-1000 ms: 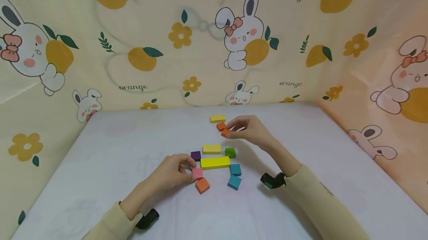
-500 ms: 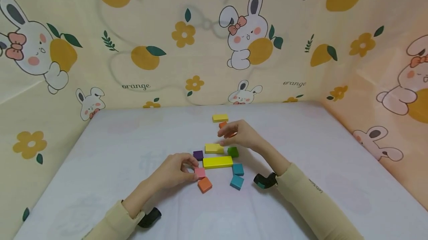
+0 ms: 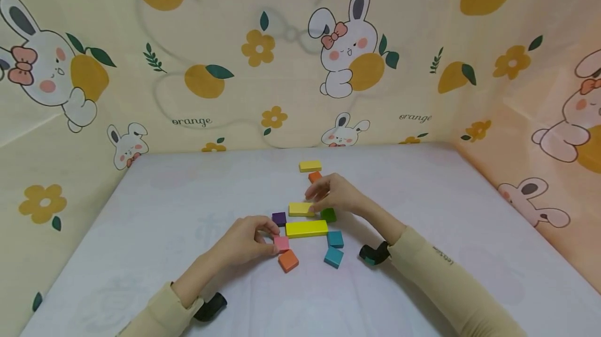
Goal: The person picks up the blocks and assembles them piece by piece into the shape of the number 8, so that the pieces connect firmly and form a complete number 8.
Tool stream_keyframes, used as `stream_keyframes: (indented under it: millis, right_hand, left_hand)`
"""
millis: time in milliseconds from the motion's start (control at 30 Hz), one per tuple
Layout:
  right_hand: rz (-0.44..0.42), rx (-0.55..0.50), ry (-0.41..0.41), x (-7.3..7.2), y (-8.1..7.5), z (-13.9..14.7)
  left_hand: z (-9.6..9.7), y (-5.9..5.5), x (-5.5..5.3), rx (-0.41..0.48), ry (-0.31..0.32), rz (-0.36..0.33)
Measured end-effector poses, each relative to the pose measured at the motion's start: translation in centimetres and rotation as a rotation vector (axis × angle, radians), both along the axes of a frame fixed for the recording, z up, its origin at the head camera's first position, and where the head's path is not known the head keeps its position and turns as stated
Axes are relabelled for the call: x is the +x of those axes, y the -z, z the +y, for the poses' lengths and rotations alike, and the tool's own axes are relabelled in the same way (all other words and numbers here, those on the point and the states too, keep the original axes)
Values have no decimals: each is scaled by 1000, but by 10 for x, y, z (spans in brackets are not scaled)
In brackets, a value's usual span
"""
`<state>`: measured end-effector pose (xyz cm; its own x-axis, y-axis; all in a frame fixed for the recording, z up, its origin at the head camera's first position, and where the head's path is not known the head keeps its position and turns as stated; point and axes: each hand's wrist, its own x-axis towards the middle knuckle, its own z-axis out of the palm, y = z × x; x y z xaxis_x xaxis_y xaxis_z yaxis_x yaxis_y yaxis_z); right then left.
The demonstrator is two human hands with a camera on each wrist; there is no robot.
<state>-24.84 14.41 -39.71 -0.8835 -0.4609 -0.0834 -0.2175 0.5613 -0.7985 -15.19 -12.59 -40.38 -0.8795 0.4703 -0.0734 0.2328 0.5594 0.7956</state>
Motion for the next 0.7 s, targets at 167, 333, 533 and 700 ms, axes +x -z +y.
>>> stream_keyframes:
  millis: [167,333,533,700]
  right_hand:
    - [0,25,-10,2,1,-5]
    - [-9,25,-8,5,-3,-7]
    - [-10,42,-7,5,-3,-7]
    - [-5,55,-12,4,-2,-6]
  left_hand:
    - [-1,0,1,0,-2,3]
    - [-2,1,1,6,11,26]
    - [-1,1,1,13,14,32]
    - [0,1,1,1,5,25]
